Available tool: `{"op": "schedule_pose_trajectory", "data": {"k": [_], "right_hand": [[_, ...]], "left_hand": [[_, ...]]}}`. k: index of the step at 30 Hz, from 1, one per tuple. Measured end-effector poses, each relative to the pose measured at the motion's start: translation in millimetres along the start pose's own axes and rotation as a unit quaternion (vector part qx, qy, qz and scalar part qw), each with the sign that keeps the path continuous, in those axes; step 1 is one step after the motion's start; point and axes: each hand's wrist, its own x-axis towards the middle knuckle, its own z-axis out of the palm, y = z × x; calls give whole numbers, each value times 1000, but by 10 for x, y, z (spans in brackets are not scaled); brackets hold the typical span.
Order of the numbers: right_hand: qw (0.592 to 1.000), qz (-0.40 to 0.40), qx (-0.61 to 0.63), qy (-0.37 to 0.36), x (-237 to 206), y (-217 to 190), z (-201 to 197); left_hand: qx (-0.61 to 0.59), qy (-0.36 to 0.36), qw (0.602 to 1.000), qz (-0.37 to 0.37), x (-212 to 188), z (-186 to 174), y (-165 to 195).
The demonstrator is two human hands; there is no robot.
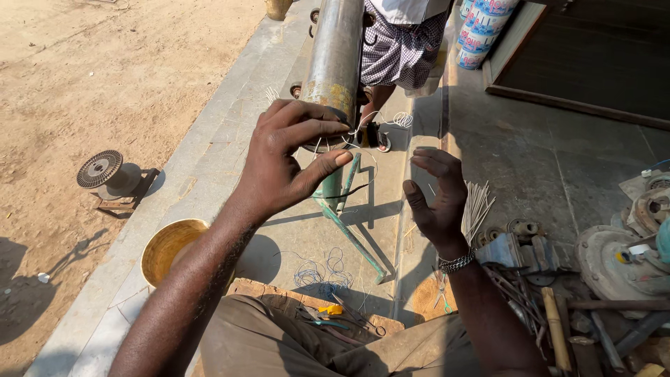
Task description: The person sits on the ground and winds white wire around a cylindrical metal drum mounted on a stand, threading the wire through it. They use pliers to grip and bend the wire, cut it with a utility knife, and press tape around a metal ring piece by hand.
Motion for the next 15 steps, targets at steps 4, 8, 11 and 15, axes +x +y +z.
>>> {"op": "schedule_pose_trajectory", "data": {"k": [4, 8, 11, 15], "right_hand": [[979, 192, -13, -58, -444, 443, 61], [950, 267, -33, -160, -885, 775, 203], [938, 254, -19, -236, -1261, 899, 209], [897, 238, -33, -372, -1746, 1004, 210]], "left_hand": [[-44, -92, 993, -53, 626, 299, -525], [82, -205, 970, -101, 996, 673, -933], [153, -292, 940, -85, 997, 799, -1070], [107, -320, 939, -57, 1044, 633, -806]]}}
